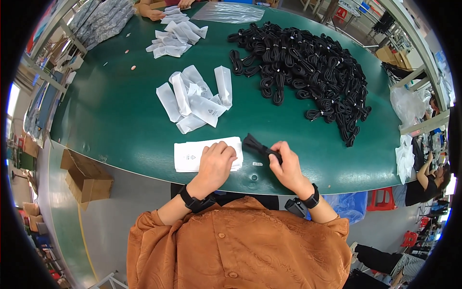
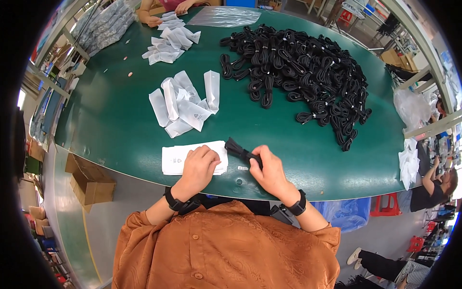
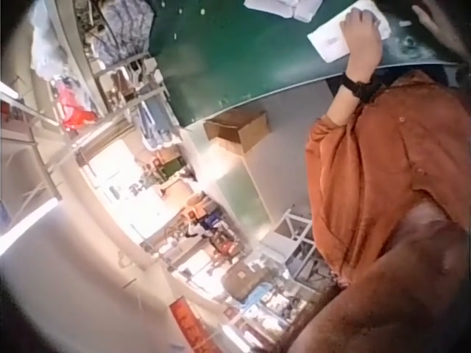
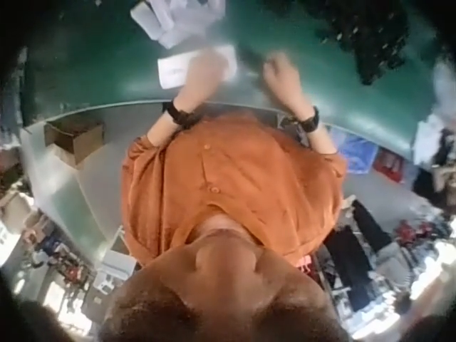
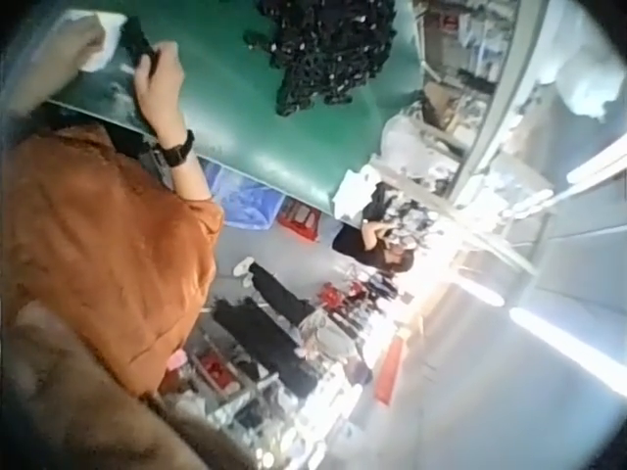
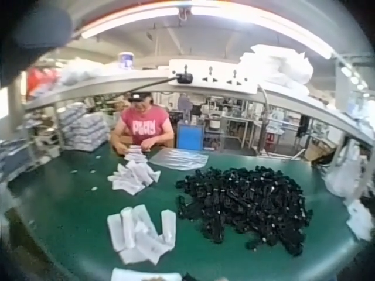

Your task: The person packages black cables by hand, picking up a cable from a pile, sliding it into a plastic sleeve, and placing the sleeved cable onto a growing stack.

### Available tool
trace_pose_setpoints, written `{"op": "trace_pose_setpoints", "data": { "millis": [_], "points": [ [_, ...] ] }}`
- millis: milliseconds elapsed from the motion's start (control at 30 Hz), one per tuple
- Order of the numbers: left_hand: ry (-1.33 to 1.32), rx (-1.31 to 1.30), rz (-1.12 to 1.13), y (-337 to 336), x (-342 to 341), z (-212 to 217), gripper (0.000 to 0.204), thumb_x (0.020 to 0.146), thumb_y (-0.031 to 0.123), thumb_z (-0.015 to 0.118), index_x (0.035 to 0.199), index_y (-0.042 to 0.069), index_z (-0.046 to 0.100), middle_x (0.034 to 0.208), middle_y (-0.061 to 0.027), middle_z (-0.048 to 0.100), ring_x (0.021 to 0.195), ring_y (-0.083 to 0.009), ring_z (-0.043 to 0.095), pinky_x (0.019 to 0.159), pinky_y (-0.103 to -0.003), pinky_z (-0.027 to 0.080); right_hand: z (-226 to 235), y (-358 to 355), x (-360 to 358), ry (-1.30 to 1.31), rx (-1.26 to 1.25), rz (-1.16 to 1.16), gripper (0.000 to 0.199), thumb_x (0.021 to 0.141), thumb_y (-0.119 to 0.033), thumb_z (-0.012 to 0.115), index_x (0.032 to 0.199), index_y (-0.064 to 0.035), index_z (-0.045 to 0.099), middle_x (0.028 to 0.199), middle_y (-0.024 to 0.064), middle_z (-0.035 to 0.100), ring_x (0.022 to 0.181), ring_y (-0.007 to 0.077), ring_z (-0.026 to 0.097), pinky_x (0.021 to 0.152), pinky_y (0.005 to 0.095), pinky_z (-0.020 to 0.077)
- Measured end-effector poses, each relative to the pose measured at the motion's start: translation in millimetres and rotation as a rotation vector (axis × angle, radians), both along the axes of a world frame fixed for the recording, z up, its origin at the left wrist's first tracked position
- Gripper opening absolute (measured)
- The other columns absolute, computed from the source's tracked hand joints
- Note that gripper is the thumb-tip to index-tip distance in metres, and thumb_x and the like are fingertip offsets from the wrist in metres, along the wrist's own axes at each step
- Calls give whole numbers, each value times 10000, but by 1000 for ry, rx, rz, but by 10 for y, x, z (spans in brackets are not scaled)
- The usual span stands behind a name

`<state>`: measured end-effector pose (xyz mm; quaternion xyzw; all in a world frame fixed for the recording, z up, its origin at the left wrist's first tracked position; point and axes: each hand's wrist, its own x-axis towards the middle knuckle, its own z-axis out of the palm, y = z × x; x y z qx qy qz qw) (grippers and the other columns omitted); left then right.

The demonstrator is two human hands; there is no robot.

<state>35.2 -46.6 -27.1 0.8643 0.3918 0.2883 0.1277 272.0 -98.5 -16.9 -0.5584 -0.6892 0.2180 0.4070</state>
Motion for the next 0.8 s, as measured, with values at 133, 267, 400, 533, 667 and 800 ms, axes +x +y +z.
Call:
{"op": "trace_pose_setpoints", "data": {
  "millis": [133, 267, 400, 533, 667, 800],
  "points": [
    [-222, -292, 46, 34, -58, -5, 113, 835, -4, 703, 887, 5, 602, 863, -111, 611, 736, -248, 599, 662, -332, 482, -21, -65, -8, -38, 55, 93, 166, 878, -14, 608, 1006, 1, 502, 834, 147, 597, 647, 281, 578, 605, 365, 470],
    [-374, -482, 73, 36, -89, 36, 88, 842, 9, 670, 899, 18, 604, 852, -107, 609, 726, -312, 585, 760, -385, 469, -1, -67, -2, -96, 98, 195, 170, 871, -17, 620, 1000, 7, 512, 862, 156, 602, 669, 319, 578, 616, 378, 481],
    [-414, -507, 20, 42, -110, 49, 88, 836, -20, 654, 885, 19, 593, 883, -115, 604, 783, -315, 579, 791, -377, 481, -30, -61, -9, -131, 28, 257, 188, 872, -32, 645, 1012, 8, 527, 851, 144, 606, 673, 319, 578, 618, 377, 486],
    [-312, -167, -195, 61, -106, 85, 104, 830, -18, 663, 883, 28, 586, 940, -117, 602, 866, -315, 573, 784, -386, 479, -49, -16, -23, 181, -400, 238, 203, 884, -50, 671, 1044, -8, 552, 870, 119, 605, 672, 284, 591, 618, 363, 491],
    [-244, -98, -235, 40, -66, 173, 129, 816, -26, 671, 886, 34, 581, 990, -115, 595, 940, -320, 561, 789, -394, 479, 7, 25, -65, 394, -611, 237, 245, 899, -44, 674, 1132, -28, 600, 988, 112, 603, 741, 228, 617, 650, 324, 505],
    [-312, -191, -165, 105, -45, 276, 134, 821, -20, 683, 885, 25, 574, 990, -101, 612, 932, -278, 576, 811, -347, 476, 81, 60, -199, 19, 78, 282, 334, 891, 9, 660, 1221, -44, 640, 1102, 119, 585, 850, 188, 611, 726, 278, 510]
  ]
}}
